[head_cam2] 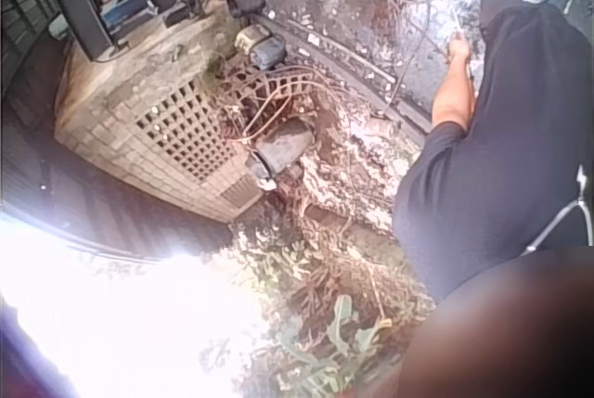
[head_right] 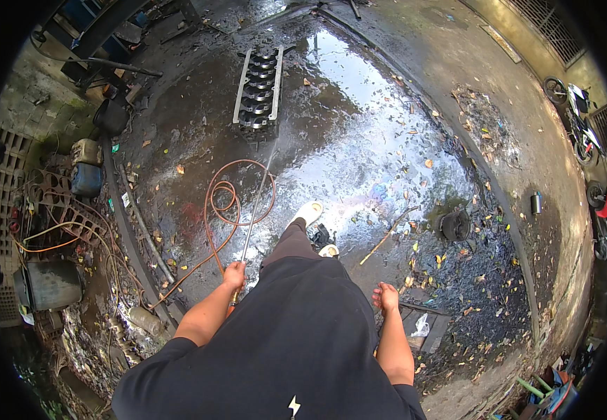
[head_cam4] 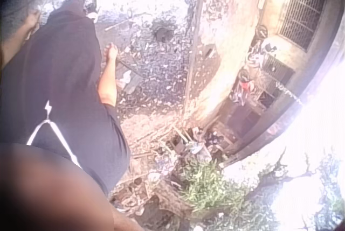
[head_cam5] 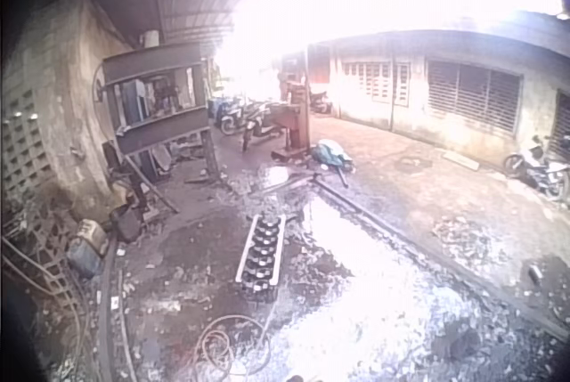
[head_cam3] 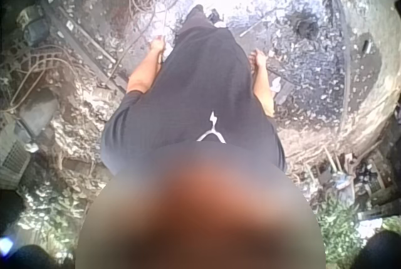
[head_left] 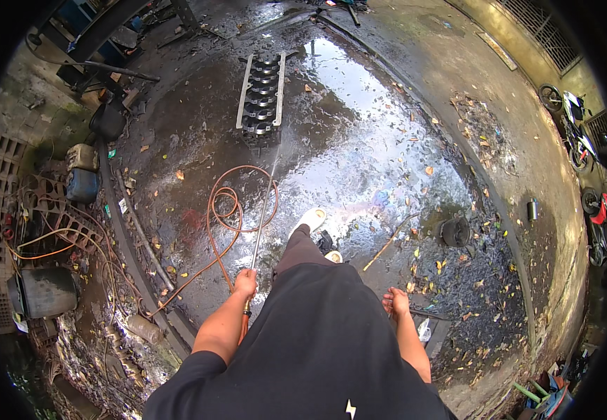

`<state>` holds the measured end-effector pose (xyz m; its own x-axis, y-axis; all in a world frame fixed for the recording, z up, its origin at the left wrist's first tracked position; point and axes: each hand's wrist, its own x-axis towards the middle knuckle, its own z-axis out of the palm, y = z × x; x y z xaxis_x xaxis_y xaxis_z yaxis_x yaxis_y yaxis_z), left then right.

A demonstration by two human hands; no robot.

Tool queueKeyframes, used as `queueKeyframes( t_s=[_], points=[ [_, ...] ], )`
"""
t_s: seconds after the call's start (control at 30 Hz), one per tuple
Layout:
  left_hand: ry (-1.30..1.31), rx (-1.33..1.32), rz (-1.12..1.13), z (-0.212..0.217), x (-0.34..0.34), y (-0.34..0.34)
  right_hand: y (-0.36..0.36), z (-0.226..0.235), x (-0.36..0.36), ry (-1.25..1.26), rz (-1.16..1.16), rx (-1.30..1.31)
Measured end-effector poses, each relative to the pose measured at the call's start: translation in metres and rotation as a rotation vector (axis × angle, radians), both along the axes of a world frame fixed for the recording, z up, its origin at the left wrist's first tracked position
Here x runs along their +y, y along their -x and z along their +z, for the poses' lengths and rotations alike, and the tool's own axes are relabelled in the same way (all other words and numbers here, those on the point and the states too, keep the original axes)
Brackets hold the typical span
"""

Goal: The person uses a pressure washer to clean a metal engine block resting on a wet concrete floor. They systematically spray each cylinder bore and the surrounding surfaces, then rinse the area around the part. The block remains on the ground throughout the clip.

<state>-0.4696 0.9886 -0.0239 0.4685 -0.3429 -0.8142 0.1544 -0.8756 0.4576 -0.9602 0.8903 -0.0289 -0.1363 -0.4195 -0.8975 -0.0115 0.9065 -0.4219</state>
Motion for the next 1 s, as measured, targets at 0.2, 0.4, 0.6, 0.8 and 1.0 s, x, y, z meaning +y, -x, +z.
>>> queueKeyframes(
  t_s=[0.2,0.4,0.6,0.8,1.0],
  points=[
    [0.011,-0.026,-0.015,0.001,-0.002,0.001,0.003,-0.002,0.0,0.004,0.0,-0.006],
    [-0.001,-0.004,0.026,0.004,-0.003,0.001,0.003,-0.003,0.0,0.007,-0.003,0.0],
    [0.013,-0.028,-0.004,0.01,-0.005,0.002,0.003,-0.003,0.001,-0.001,0.001,-0.004],
    [-0.003,-0.022,0.019,0.006,-0.006,0.003,-0.004,0.003,0.001,-0.012,0.088,0.023],
    [-0.02,-0.03,0.012,-0.018,-0.003,-0.008,-0.015,0.006,-0.005,0.018,0.146,0.026]
  ],
)
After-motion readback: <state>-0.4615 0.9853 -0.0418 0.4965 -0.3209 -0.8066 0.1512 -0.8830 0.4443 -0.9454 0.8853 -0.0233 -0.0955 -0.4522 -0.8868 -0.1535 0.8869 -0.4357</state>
